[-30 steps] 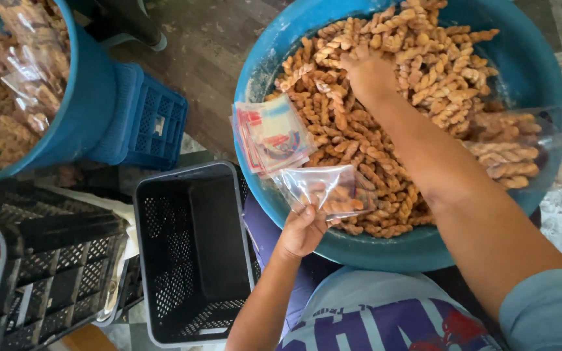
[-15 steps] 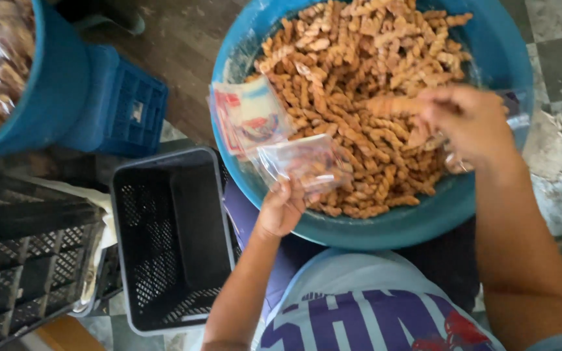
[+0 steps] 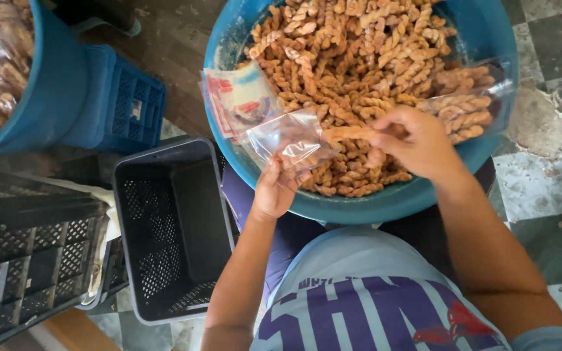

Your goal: The person scoops twisted fried snacks from a large blue basin into small clear plastic bags. They fill each bag by hand, then set the filled bag aside and pick up a new empty bag to continue the process.

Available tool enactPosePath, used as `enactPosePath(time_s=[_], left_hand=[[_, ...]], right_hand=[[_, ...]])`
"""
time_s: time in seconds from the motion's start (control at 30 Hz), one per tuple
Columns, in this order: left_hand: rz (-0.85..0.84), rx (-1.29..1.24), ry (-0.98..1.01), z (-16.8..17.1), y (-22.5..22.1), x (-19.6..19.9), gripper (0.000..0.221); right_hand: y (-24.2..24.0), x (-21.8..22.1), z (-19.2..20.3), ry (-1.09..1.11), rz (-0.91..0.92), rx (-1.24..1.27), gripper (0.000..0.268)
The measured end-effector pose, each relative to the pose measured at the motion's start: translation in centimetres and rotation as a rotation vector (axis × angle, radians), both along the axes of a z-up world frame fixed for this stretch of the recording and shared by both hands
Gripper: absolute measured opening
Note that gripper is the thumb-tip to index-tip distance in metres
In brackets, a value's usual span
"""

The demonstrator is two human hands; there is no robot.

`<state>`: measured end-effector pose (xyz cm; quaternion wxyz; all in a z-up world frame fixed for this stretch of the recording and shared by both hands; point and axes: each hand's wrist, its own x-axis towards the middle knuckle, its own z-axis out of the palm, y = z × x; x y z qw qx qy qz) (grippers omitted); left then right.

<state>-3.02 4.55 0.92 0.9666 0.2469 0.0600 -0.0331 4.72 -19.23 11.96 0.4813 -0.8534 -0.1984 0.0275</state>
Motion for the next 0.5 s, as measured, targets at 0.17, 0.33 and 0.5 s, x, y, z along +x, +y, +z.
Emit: enactPosePath(time_s=[0.17,0.33,0.5], left_hand=[[-0.036,0.092,0.021,-3.2,-0.2,0.5,0.025],[-0.024,0.106,0.067,-1.3,-0.6,0.7,0.028],[0.022,0.096,0.09,-0.5,-0.3,0.9,0.054]], right_hand=[[-0.4,0.2,-0.9,0.194,0.037,0.223,0.025],[0.5,0.0,0.3,0.19,0.049,0.249,0.025],[-0.8,0.0,0.7,0.2,-0.004,0.255,0.025]])
